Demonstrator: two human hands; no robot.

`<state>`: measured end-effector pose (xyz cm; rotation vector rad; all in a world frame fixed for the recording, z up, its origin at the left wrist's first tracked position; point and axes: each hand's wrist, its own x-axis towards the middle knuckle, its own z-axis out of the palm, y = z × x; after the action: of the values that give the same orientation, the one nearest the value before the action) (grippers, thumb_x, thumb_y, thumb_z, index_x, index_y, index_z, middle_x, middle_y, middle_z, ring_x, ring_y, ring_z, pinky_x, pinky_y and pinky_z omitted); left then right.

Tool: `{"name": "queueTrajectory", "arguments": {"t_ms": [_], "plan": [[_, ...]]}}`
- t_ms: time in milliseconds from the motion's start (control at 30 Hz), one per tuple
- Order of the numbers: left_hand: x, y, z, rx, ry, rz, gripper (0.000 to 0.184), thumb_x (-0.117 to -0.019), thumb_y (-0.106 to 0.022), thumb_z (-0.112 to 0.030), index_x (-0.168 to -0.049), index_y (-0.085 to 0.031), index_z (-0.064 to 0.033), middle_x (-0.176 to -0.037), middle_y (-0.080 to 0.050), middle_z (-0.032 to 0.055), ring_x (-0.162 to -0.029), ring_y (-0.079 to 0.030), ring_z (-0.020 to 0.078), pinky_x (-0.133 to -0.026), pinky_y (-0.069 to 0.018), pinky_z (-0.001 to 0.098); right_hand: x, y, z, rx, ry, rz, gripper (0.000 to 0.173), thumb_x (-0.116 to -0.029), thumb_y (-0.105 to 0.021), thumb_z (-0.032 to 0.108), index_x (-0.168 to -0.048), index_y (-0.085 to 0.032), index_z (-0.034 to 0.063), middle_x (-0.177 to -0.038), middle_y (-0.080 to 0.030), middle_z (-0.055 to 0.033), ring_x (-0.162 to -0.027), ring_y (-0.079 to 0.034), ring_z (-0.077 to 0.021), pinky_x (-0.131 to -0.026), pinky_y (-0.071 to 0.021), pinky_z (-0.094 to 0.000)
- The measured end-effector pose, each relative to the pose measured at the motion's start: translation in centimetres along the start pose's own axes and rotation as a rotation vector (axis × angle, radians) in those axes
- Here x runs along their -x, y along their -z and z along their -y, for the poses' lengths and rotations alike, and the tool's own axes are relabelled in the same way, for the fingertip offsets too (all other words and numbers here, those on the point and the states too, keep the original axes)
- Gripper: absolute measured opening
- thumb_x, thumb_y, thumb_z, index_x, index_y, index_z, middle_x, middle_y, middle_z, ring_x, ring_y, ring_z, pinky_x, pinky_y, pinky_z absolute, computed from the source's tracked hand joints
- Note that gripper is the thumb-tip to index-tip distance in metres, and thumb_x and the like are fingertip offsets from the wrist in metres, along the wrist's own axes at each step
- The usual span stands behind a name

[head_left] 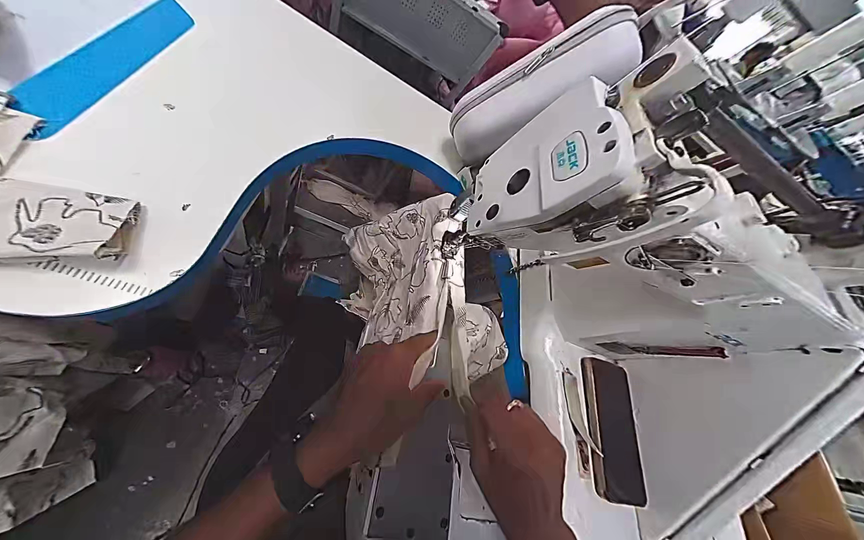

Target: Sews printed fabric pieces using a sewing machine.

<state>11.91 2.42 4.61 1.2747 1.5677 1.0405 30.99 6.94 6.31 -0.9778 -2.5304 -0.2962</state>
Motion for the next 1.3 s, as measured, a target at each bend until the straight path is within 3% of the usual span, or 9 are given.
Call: {"name": "queueTrajectory", "arguments": {"t_ms": [67, 133, 300, 400, 600, 900, 1133, 1233, 1300], "plan": [[0.3, -1.9, 0.8, -0.049, -0.165, -0.196, 0.028, -0.0918, -0.064, -0.019, -0.111, -0.076, -0.0029, -0.071, -0.07, 0.0125, -0.062, -0.067, 0.0293, -0.058, -0.0506, 0.0507, -0.7, 0.7, 2.8, -0.009, 0.055, -0.068, 0.021, -0.0915, -0.058, 0.013, -0.08, -0.074, 0.0049, -0.064, -0.065, -0.0074, -0.059, -0.061, -0.0209, -0.059, -0.0494, -0.0304], [0.3, -2.7, 1.4, -0.115, -0.223, -0.274, 0.016, -0.0896, -0.059, -0.014, -0.083, -0.072, -0.0065, -0.057, -0.06, 0.0082, -0.053, -0.063, 0.027, -0.049, -0.0454, 0.0473, -0.9, 0.8, 4.4, -0.011, 0.088, -0.098, 0.022, -0.0914, -0.057, 0.012, -0.081, -0.075, 0.0065, -0.063, -0.065, -0.0044, -0.06, -0.058, -0.0168, -0.063, -0.0467, -0.0257], [-2.0, -2.1, 2.1, -0.042, -0.273, -0.305, 0.023, -0.093, -0.054, -0.012, -0.076, -0.068, -0.005, -0.056, -0.057, 0.0078, -0.053, -0.061, 0.0241, -0.05, -0.0434, 0.0433, -2.0, -0.5, 4.2, 0.015, 0.088, -0.172, 0.02, -0.0924, -0.061, 0.015, -0.083, -0.078, 0.0089, -0.059, -0.059, -0.0033, -0.057, -0.055, -0.0163, -0.06, -0.0434, -0.025], [-0.7, -3.1, 2.2, -0.054, -0.323, -0.376, 0.02, -0.087, -0.058, -0.01, -0.068, -0.064, -0.0061, -0.049, -0.051, 0.0059, -0.044, -0.054, 0.0209, -0.045, -0.0412, 0.0394, -2.6, -1.3, 3.3, -0.044, 0.035, -0.179, 0.013, -0.0931, -0.064, 0.017, -0.087, -0.075, 0.0131, -0.084, -0.065, -0.009, -0.083, -0.06, -0.0173, -0.078, -0.047, -0.0228], [-1.9, -4.7, 3.1, -0.171, -0.446, -0.654, 0.021, -0.0907, -0.058, -0.012, -0.083, -0.077, -0.0074, -0.052, -0.058, 0.002, -0.045, -0.052, 0.0159, -0.056, -0.0403, 0.0327, -3.5, -4.3, 1.2, -0.204, 0.088, -0.263, 0.015, -0.0952, -0.063, 0.009, -0.082, -0.07, 0.007, -0.09, -0.074, -0.0105, -0.087, -0.07, -0.01, -0.081, -0.0536, -0.0146], [-7.3, -3.7, 2.5, -0.497, -0.534, -0.844, 0.02, -0.0897, -0.06, -0.012, -0.076, -0.075, -0.0082, -0.051, -0.055, 0.0012, -0.046, -0.051, 0.0168, -0.057, -0.0388, 0.0331, -6.2, -6.1, 0.3, -0.255, -0.026, -0.272, 0.017, -0.0938, -0.058, 0.007, -0.084, -0.072, 0.0025, -0.103, -0.078, -0.0145, -0.104, -0.074, -0.0162, -0.093, -0.0548, -0.0208], [-7.9, -3.1, 3.0, -0.3, -0.467, -0.71, 0.023, -0.0915, -0.059, -0.012, -0.097, -0.08, -0.0048, -0.072, -0.074, 0.0067, -0.061, -0.069, 0.0192, -0.062, -0.0519, 0.038, -6.8, -6.4, 0.7, -0.227, -0.109, -0.108, 0.024, -0.0976, -0.051, 0.013, -0.103, -0.073, 0.0023, -0.124, -0.073, -0.0164, -0.116, -0.069, -0.0282, -0.098, -0.053, -0.0365], [-4.9, -2.5, 6.7, -0.079, -0.258, -0.587, 0.023, -0.0956, -0.059, -0.012, -0.107, -0.078, -0.0066, -0.075, -0.072, 0.0044, -0.056, -0.059, 0.0122, -0.057, -0.0521, 0.0327, -6.3, -5.6, 0.7, -0.22, -0.075, -0.023, 0.03, -0.0937, -0.052, 0.015, -0.109, -0.073, 0.0008, -0.131, -0.069, -0.0184, -0.117, -0.067, -0.0344, -0.096, -0.0528, -0.0447], [-4.3, -3.4, 9.1, -0.082, -0.089, -0.396, 0.023, -0.0978, -0.059, -0.013, -0.11, -0.076, -0.0018, -0.088, -0.074, 0.014, -0.076, -0.072, 0.0262, -0.073, -0.0583, 0.0479, -5.8, -5.6, 1.8, -0.271, 0.014, -0.061, 0.027, -0.0936, -0.054, 0.016, -0.106, -0.074, 0.0016, -0.127, -0.071, -0.0171, -0.114, -0.068, -0.0323, -0.093, -0.0537, -0.0441]]}}
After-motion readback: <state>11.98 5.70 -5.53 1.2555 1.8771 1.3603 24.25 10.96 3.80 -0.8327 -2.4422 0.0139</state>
